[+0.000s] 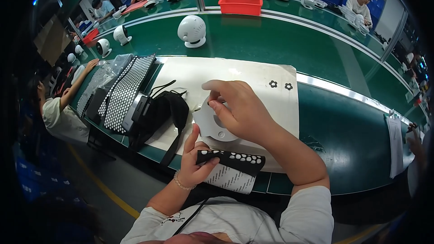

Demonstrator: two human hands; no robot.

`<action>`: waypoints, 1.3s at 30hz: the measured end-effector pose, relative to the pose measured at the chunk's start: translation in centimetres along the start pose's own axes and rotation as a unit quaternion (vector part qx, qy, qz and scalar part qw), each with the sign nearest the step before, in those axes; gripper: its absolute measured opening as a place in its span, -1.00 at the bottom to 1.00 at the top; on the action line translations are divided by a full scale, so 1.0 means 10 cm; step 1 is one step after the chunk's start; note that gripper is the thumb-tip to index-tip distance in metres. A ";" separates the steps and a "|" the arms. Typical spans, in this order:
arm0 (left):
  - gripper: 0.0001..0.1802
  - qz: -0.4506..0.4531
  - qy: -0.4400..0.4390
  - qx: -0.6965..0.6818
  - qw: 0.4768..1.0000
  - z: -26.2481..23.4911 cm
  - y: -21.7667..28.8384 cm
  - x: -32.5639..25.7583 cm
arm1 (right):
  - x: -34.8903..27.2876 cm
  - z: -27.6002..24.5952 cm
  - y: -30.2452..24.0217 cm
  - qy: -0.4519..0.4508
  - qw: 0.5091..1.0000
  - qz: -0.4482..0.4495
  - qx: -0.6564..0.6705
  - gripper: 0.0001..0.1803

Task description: Assembling small white spherical cameras on a factory assembly line.

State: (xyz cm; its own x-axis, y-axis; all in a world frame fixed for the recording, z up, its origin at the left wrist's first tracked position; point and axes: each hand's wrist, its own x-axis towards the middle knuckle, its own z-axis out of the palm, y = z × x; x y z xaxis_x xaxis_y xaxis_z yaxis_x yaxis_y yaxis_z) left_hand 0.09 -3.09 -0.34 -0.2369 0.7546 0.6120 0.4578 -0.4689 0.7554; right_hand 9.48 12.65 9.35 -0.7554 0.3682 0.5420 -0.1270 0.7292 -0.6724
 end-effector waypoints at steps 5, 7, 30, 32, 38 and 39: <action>-0.78 -0.010 -0.005 -0.002 1.000 0.00 -0.04 -0.01 | -0.02 0.02 0.00 0.061 0.970 -0.151 -0.180 -0.67; -0.77 -0.013 -0.009 -0.002 1.000 0.00 -0.03 0.01 | -0.03 0.00 0.02 0.056 0.967 -0.158 -0.194 -0.67; -0.74 0.012 -0.023 0.050 0.998 -0.04 0.13 0.06 | -0.10 0.14 0.03 0.067 0.996 0.016 0.050 -0.71; -0.71 0.002 -0.025 0.043 0.999 -0.03 0.11 0.06 | -0.08 0.13 0.02 0.083 0.994 -0.043 -0.060 -0.72; -0.69 -0.034 -0.019 0.064 0.997 -0.03 0.06 0.02 | -0.06 0.12 0.07 0.075 0.990 0.052 0.105 -0.73; -0.73 -0.024 -0.015 0.082 0.996 -0.03 0.07 0.02 | -0.06 0.10 0.06 0.072 0.986 0.063 0.139 -0.72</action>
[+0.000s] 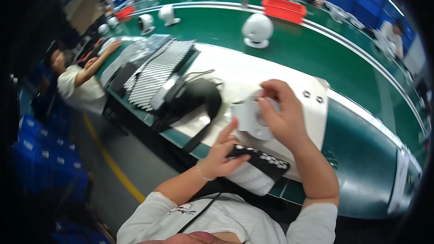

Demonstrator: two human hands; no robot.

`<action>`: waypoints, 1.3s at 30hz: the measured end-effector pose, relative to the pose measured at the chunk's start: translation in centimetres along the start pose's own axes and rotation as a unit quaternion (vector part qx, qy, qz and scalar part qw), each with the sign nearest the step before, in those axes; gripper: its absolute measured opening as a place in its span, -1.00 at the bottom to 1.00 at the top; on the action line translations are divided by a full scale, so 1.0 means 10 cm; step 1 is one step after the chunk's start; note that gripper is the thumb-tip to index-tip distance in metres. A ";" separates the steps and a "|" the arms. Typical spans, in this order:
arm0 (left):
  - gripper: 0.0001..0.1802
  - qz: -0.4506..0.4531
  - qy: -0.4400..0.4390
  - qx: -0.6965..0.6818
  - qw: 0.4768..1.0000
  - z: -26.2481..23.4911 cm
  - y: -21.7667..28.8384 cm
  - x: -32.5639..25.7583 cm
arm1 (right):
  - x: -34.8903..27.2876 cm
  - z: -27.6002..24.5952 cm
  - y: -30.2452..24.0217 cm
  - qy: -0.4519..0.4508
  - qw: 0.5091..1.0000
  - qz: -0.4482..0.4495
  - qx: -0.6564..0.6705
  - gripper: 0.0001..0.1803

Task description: Assembling small white spherical cameras on a factory assembly line.

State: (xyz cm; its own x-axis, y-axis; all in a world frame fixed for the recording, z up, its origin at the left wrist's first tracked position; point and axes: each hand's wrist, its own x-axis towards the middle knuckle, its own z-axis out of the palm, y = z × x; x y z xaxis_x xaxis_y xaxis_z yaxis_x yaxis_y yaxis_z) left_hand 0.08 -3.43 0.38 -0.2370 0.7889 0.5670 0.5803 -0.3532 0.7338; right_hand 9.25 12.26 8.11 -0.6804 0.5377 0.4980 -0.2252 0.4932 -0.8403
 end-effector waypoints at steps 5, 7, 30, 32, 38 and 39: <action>-0.81 0.027 0.006 -0.030 0.999 0.03 -0.07 -0.02 | -0.01 0.01 -0.03 -0.012 0.994 -0.058 -0.088 -0.61; -0.81 -0.009 -0.002 -0.074 0.997 0.04 -0.08 -0.03 | -0.01 0.03 -0.03 -0.019 0.984 -0.104 -0.140 -0.61; -0.72 0.007 0.002 -0.066 0.998 0.03 -0.07 -0.04 | -0.11 -0.04 -0.52 -0.123 0.850 -0.204 -0.470 -0.46; -0.72 0.013 -0.003 -0.055 0.998 0.02 -0.07 -0.03 | -0.08 -0.13 -0.53 -0.168 0.892 -0.113 -0.405 -0.58; -0.75 0.004 -0.010 -0.049 0.999 0.02 -0.03 0.00 | -0.35 -0.30 -0.18 -0.105 0.981 -0.007 -0.160 -0.84; -0.75 0.003 -0.011 -0.051 0.999 0.02 -0.04 -0.01 | -0.37 -0.27 -0.15 -0.095 0.987 0.010 -0.127 -0.85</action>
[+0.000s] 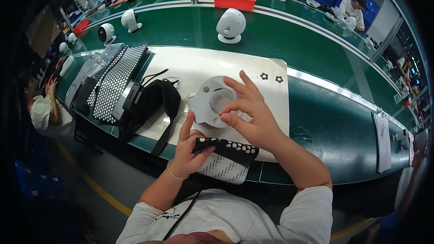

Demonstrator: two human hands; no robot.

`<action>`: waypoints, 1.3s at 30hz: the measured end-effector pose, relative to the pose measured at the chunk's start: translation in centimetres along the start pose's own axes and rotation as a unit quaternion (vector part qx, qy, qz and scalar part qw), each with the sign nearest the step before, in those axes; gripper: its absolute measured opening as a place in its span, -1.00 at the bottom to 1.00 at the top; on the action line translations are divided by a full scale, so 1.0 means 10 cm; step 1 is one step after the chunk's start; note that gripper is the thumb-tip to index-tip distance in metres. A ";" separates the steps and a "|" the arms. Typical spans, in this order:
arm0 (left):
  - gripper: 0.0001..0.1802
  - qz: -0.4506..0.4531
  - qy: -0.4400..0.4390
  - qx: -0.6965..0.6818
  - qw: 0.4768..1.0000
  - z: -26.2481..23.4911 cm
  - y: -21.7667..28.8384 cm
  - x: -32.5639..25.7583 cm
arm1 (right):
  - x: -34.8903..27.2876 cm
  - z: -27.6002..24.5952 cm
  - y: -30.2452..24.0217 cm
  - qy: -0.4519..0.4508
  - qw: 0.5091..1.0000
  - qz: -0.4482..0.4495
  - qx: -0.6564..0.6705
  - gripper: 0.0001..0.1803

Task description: Assembling small white spherical cameras on a factory assembly line.

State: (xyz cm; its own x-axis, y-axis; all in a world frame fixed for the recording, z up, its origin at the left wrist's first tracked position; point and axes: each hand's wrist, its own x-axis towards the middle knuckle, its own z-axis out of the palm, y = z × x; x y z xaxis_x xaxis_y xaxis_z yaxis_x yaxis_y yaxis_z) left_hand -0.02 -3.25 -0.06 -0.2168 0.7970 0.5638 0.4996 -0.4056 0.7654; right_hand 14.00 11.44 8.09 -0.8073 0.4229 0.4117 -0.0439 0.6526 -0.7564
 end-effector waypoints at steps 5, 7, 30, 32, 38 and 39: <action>-0.78 0.003 -0.004 0.001 1.000 0.00 -0.02 0.00 | -0.05 0.13 0.04 -0.007 1.000 0.012 0.009 -0.88; -0.78 0.007 -0.001 0.006 1.000 0.01 -0.03 0.00 | -0.05 0.15 0.03 -0.004 1.000 0.022 0.022 -0.85; -0.78 0.031 -0.015 0.074 0.997 0.01 0.00 0.04 | -0.11 0.07 0.25 0.010 0.946 -0.225 -0.234 -0.72; -0.77 0.044 -0.011 0.075 0.996 0.01 -0.02 0.04 | -0.11 0.07 0.26 0.003 0.947 -0.234 -0.218 -0.69; -0.77 0.067 -0.010 0.118 0.991 -0.01 0.00 0.07 | -0.20 0.08 0.13 -0.004 0.910 -0.249 -0.332 -0.67; -0.77 0.066 -0.011 0.119 0.991 0.00 0.00 0.06 | -0.25 0.11 0.07 0.007 0.896 -0.233 -0.378 -0.66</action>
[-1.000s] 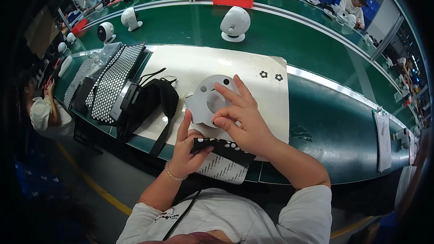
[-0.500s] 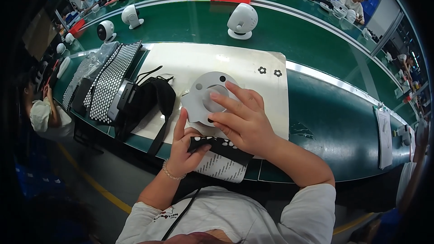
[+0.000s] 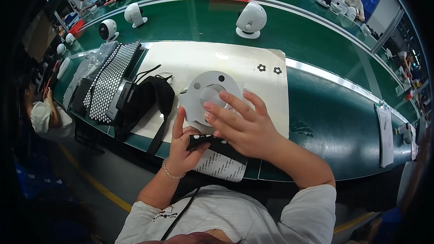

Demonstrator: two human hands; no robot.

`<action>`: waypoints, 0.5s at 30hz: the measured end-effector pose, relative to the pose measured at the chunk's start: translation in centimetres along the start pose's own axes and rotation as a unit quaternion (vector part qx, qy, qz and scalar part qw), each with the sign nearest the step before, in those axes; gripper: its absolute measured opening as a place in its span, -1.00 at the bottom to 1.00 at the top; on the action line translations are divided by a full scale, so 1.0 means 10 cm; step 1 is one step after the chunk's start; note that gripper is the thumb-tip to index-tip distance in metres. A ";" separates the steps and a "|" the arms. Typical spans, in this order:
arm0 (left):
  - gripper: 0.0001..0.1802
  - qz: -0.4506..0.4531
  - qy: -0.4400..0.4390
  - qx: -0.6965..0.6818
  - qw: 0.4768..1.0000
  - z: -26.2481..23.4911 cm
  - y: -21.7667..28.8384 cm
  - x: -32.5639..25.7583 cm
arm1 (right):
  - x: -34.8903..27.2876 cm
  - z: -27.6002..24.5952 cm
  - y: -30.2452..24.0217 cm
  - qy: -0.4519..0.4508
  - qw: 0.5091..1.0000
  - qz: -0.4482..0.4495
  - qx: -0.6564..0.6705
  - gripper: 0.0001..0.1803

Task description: Assembling small white spherical cameras on a factory assembly line.

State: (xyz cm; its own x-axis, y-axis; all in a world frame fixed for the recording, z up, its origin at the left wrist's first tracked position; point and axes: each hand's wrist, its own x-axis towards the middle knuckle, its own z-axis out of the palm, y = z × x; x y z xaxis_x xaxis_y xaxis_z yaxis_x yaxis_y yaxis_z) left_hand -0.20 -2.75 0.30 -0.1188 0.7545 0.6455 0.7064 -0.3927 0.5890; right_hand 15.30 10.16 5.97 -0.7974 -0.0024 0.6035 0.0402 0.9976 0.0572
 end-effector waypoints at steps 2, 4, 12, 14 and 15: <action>-0.77 -0.024 0.005 -0.019 1.000 0.02 0.01 -0.01 | -0.01 -0.01 -0.06 -0.006 0.999 0.017 -0.049 -0.65; -0.76 -0.021 0.005 -0.029 0.999 0.01 0.03 -0.02 | -0.03 -0.02 -0.08 -0.023 0.998 0.044 -0.028 -0.63; -0.72 0.028 0.082 -0.077 0.993 0.06 0.02 -0.09 | -0.04 -0.27 0.00 0.003 0.949 0.121 0.290 -0.74; -0.72 0.055 0.110 -0.067 0.990 0.07 0.04 -0.07 | -0.03 -0.25 -0.09 -0.027 0.954 0.117 0.273 -0.71; -0.72 0.056 0.108 -0.068 0.990 0.08 0.03 -0.07 | -0.05 -0.20 -0.11 -0.027 0.959 0.097 0.264 -0.72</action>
State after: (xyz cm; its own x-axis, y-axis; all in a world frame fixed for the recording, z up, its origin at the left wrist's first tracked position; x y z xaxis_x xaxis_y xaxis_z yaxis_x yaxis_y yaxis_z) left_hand 0.65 -2.95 -0.38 -0.2011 0.5777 0.7911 0.6242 -0.5468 0.5580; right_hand 16.84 8.95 7.22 -0.8359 0.1762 0.5198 -0.1085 0.8753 -0.4712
